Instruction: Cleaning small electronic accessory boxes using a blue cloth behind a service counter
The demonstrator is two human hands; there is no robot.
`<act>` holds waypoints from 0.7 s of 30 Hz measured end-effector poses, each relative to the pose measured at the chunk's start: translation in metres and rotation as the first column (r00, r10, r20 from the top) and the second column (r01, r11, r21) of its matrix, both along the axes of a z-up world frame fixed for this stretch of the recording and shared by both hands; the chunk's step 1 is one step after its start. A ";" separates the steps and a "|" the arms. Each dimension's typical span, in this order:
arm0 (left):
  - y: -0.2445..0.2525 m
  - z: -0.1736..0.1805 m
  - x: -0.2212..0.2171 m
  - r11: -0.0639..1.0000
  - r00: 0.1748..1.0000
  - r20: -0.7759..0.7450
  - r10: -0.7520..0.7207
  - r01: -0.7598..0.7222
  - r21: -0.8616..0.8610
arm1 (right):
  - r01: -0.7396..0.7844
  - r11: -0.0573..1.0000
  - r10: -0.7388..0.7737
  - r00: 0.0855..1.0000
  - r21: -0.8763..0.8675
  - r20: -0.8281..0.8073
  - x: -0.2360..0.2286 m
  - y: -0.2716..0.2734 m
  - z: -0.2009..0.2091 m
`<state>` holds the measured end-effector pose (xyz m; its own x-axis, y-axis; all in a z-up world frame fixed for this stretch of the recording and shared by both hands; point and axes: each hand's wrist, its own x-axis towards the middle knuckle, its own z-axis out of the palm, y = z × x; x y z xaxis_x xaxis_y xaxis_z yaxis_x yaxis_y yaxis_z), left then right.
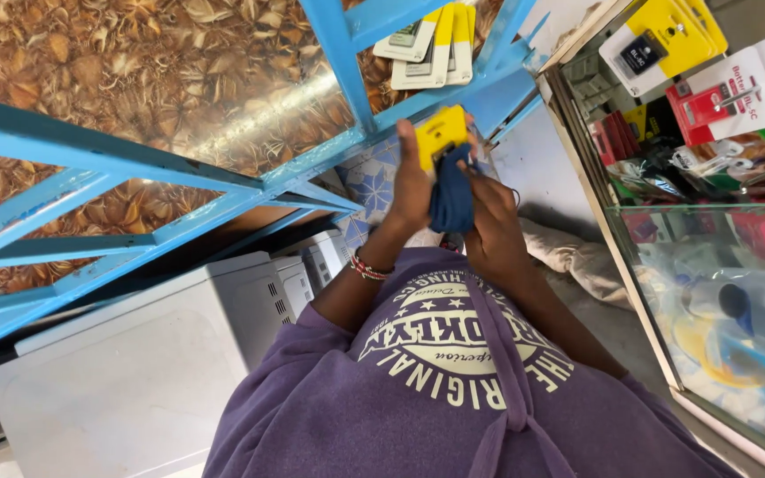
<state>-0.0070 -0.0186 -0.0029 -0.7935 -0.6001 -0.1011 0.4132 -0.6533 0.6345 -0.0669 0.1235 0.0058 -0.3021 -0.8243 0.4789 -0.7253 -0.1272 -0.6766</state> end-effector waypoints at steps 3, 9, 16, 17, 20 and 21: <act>-0.018 -0.001 0.009 0.998 0.990 -0.136 0.036 -0.041 -0.040 | -0.029 0.999 0.027 0.986 0.013 0.162 -0.011 0.016 -0.028; -0.014 0.000 0.009 1.000 0.969 -0.246 -0.025 0.024 -0.006 | 0.026 0.996 0.025 0.812 -0.080 0.583 -0.026 0.020 0.009; 0.024 -0.008 -0.001 0.993 0.991 -0.060 -0.116 0.115 -0.020 | 0.264 0.957 -0.262 0.964 -0.119 0.038 -0.024 -0.019 0.033; 0.023 -0.006 0.001 0.993 0.991 -0.062 -0.116 0.115 -0.020 | 0.264 0.957 -0.261 0.965 -0.120 0.036 -0.020 -0.017 0.030; 0.016 0.013 0.005 0.997 0.996 -0.049 -0.081 0.080 -0.017 | 0.171 0.979 -0.176 0.984 -0.110 -0.031 -0.018 -0.016 0.025; 0.014 0.027 0.007 0.995 0.994 -0.051 -0.097 0.097 -0.013 | 0.180 0.979 -0.187 0.979 -0.091 -0.077 -0.022 -0.014 0.024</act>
<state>-0.0004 -0.0041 0.0240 -0.8521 -0.5207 -0.0528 0.3804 -0.6854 0.6210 -0.0890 0.1093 0.0296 -0.3999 -0.7148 0.5737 -0.7958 -0.0397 -0.6042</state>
